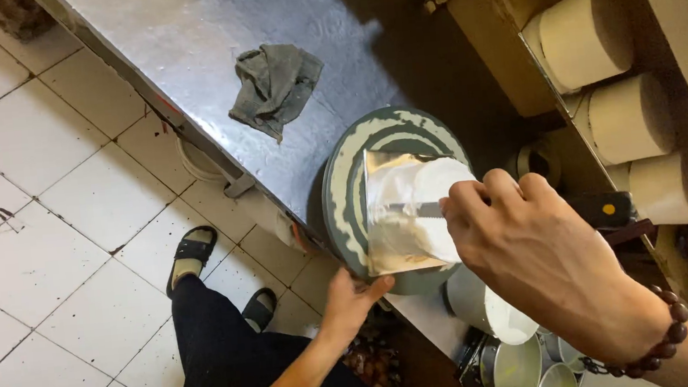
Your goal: Apply and smooth frosting on a round cake using an offset spatula on a turntable.
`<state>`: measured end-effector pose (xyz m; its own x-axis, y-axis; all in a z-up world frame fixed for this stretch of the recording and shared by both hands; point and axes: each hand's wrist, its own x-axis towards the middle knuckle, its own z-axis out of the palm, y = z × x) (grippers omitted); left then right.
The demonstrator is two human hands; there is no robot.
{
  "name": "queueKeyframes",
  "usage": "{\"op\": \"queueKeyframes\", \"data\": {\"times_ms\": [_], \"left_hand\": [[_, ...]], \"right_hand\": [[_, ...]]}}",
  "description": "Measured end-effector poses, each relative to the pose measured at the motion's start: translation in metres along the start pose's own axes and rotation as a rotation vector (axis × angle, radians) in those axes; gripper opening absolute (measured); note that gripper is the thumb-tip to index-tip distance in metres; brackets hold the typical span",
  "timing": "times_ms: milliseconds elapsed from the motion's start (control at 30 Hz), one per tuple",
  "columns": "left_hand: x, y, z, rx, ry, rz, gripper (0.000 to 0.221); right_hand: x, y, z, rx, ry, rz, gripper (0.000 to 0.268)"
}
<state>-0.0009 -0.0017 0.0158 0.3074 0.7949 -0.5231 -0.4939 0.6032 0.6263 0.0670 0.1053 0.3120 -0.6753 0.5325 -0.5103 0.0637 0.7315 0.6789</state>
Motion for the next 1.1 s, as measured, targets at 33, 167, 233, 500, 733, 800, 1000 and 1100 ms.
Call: {"op": "queueKeyframes", "data": {"times_ms": [33,167,233,500,733,800,1000,1100], "left_hand": [[0.003,-0.005,0.0,0.001,0.058,0.043,0.084],[0.004,0.014,-0.012,0.07,0.102,0.258,0.049],[0.004,0.033,-0.017,0.038,0.138,0.224,0.052],[0.007,0.048,-0.029,-0.18,0.207,0.251,0.08],[0.0,0.005,-0.032,-0.167,0.058,0.134,0.099],[-0.005,0.008,-0.031,-0.193,0.015,0.14,0.094],[-0.002,0.026,-0.05,-0.208,0.02,0.113,0.08],[-0.008,0.032,-0.062,0.051,0.084,0.077,0.112]], "right_hand": [[0.0,-0.001,-0.002,0.005,-0.011,0.006,0.032],[-0.007,-0.007,-0.005,0.011,-0.027,-0.025,0.032],[-0.01,-0.011,-0.005,0.038,-0.036,-0.026,0.027],[-0.018,-0.02,-0.004,0.097,-0.072,-0.082,0.013],[-0.074,-0.015,0.013,0.42,-0.579,0.061,0.033],[-0.105,-0.022,0.023,0.497,-0.679,0.204,0.041],[-0.226,-0.17,0.13,0.716,-0.387,0.981,0.042],[-0.224,-0.287,0.161,1.094,-0.454,1.625,0.034]]}}
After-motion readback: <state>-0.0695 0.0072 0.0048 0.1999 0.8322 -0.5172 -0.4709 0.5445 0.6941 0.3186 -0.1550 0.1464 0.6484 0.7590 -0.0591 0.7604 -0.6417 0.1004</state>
